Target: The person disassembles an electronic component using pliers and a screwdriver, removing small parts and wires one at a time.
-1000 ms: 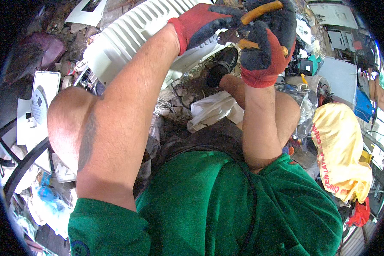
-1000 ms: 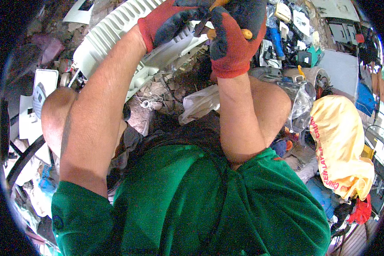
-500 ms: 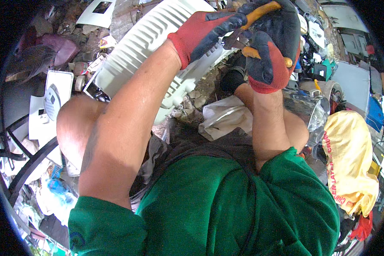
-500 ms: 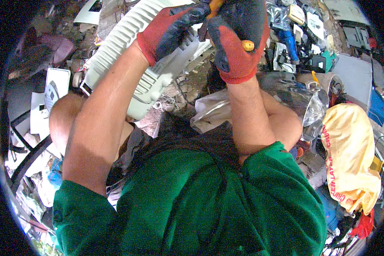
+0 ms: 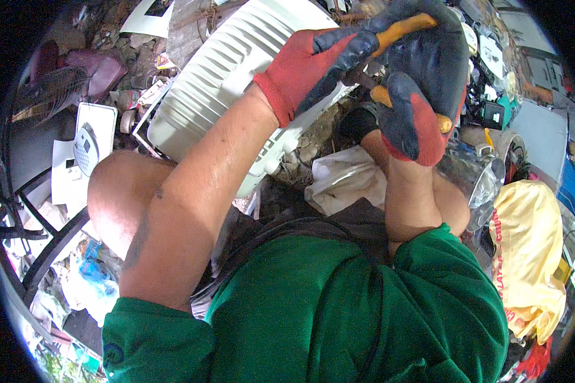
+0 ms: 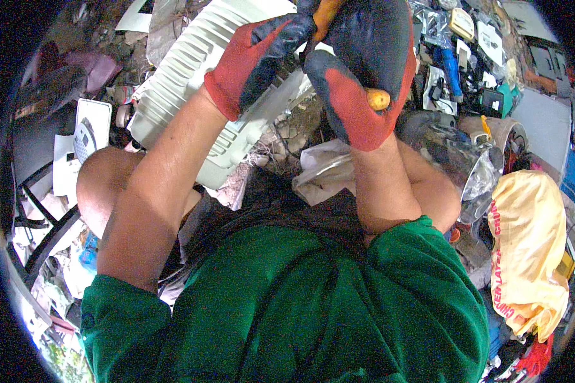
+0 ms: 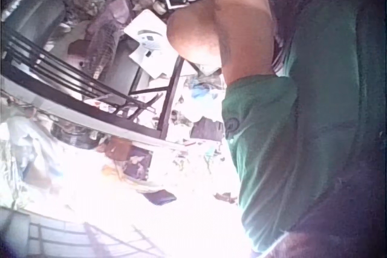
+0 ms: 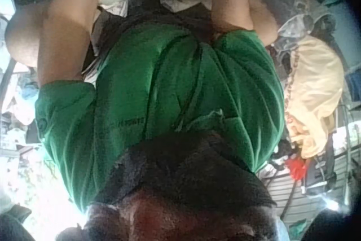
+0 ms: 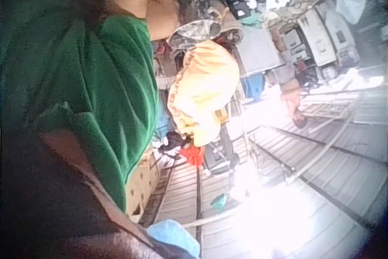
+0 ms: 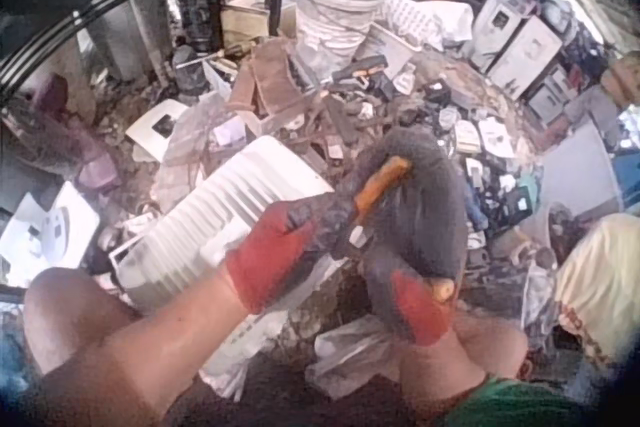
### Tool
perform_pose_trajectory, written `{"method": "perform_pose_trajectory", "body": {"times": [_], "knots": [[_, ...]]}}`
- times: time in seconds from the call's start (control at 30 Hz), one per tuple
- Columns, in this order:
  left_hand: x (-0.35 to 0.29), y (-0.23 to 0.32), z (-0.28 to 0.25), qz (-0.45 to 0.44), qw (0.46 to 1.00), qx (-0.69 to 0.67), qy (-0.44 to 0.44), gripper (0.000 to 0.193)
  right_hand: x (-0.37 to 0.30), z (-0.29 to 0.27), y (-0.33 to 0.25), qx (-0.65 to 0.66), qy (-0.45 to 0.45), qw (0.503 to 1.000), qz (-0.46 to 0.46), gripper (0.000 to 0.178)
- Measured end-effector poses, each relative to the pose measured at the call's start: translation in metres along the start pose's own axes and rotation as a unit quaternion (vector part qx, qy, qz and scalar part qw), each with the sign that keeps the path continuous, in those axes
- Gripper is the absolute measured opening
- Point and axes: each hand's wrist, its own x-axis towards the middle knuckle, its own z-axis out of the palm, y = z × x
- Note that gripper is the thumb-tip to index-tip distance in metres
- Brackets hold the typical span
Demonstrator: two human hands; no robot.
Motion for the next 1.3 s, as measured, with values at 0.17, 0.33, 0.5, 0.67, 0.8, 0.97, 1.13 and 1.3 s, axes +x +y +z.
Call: {"method": "perform_pose_trajectory", "body": {"times": [0.17,0.33,0.5,0.67,0.8,0.97,1.13,1.3], "knots": [[0.001,-0.015,-0.002,0.024,0.999,-0.039,-0.003,0.029,-0.001,0.003,-0.001,0.009,-0.019,1.0,0.004,0.075],[0.003,-0.02,-0.001,0.051,0.997,-0.062,-0.007,0.029,0.002,-0.002,0.002,0.012,-0.043,0.999,0.003,0.075],[0.003,-0.025,-0.004,0.047,0.998,-0.043,0.016,0.029,0.005,-0.005,0.004,0.023,-0.066,0.998,0.001,0.075],[-0.003,-0.014,-0.003,0.018,0.999,-0.025,0.024,0.028,0.009,-0.006,0.009,0.022,-0.073,0.997,0.004,0.075],[-0.006,-0.013,-0.002,0.101,0.995,0.011,0.022,0.028,0.015,-0.008,0.012,0.028,-0.073,0.997,0.003,0.075],[-0.006,-0.008,-0.003,0.013,0.999,-0.032,0.016,0.028,0.009,-0.012,0.01,0.035,-0.086,0.996,-0.006,0.074],[-0.005,-0.001,0.004,0.039,0.995,-0.094,0.012,0.031,0.011,-0.045,0.013,-0.011,-0.119,0.993,0.024,0.075],[0.003,-0.02,-0.004,0.069,0.996,-0.061,0.01,0.035,0.026,-0.069,0.008,-0.122,-0.089,0.988,-0.017,0.061]]}}
